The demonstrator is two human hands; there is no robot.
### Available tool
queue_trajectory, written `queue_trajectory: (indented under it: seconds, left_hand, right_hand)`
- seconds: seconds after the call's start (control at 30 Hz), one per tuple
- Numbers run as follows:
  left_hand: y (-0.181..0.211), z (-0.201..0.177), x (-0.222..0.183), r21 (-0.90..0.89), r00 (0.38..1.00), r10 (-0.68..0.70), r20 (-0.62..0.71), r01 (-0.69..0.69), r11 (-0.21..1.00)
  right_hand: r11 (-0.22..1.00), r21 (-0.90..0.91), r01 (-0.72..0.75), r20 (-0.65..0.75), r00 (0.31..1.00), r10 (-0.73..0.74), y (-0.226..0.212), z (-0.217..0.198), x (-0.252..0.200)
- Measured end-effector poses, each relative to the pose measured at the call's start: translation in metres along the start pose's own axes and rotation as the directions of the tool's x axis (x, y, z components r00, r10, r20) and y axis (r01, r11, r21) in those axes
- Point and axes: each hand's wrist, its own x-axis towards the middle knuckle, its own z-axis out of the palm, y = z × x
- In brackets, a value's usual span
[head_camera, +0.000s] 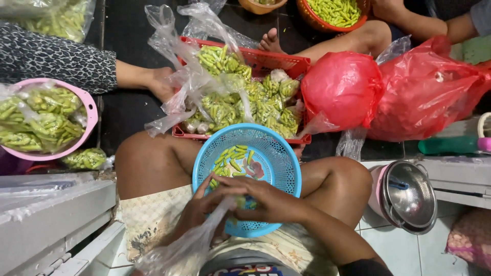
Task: The person sorts and bags green peppers by hand, transferring them from a red crate and a blue basket into small plastic bags while sitting on the floor with others.
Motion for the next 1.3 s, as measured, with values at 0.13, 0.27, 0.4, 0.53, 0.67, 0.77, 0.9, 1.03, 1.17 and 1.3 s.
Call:
queue_trajectory:
  seconds: [0.13, 0.27, 0.4, 0.53, 0.67, 0.77, 0.9, 1.03, 1.17, 1.3]
  left_hand:
    - [0.055, -0.019, 0.025, -0.672, 0.986, -0.093, -0.135, -0.022, 0.740]
    - [0.037, -0.016, 0.014, -0.566, 0.853, -0.474, -0.221, 0.283, 0.774]
    - [0.051, -0.018, 0.021, -0.480, 0.967, -0.224, -0.118, 0.142, 0.866]
    - [0.020, -0.012, 0.012, -0.580, 0.952, -0.293, -0.085, 0.192, 0.792]
    - [0.007, 0.000, 0.015, -0.595, 0.962, -0.269, -0.052, 0.187, 0.782]
    - [0.004, 0.007, 0.016, -0.611, 0.958, -0.288, -0.002, 0.226, 0.758]
    - [0.004, 0.014, 0.019, -0.536, 0.958, -0.284, -0.030, 0.225, 0.814]
    - [-0.003, 0.021, 0.014, -0.576, 0.968, -0.251, -0.024, 0.192, 0.794]
    - [0.011, 0.025, 0.017, -0.534, 0.939, -0.343, -0.016, 0.282, 0.797]
    - [0.032, 0.031, 0.027, -0.388, 0.952, -0.302, -0.050, 0.260, 0.884]
  right_hand:
    - [0.904, -0.400, 0.150, -0.244, 0.934, -0.263, 0.013, -0.049, 0.037]
    - [0.853, -0.521, 0.005, -0.363, 0.904, -0.227, 0.040, -0.088, 0.091]
    - [0.837, -0.515, -0.183, -0.456, 0.886, -0.087, 0.095, -0.136, 0.112]
    - [0.619, -0.581, -0.529, -0.603, 0.790, 0.109, 0.202, -0.191, 0.079]
    - [0.101, -0.760, -0.642, -0.638, 0.767, 0.071, 0.370, -0.210, 0.032]
    - [0.066, -0.735, -0.675, -0.663, 0.735, 0.142, 0.357, -0.198, 0.023]
    - [0.244, -0.713, -0.658, -0.664, 0.744, 0.067, 0.289, -0.187, 0.024]
    - [0.713, -0.488, -0.504, -0.712, 0.702, 0.008, 0.196, -0.170, 0.023]
    - [0.807, -0.449, -0.385, -0.761, 0.638, -0.119, 0.101, -0.151, -0.005]
    - [0.944, -0.286, -0.166, -0.755, 0.646, -0.115, 0.013, -0.111, -0.038]
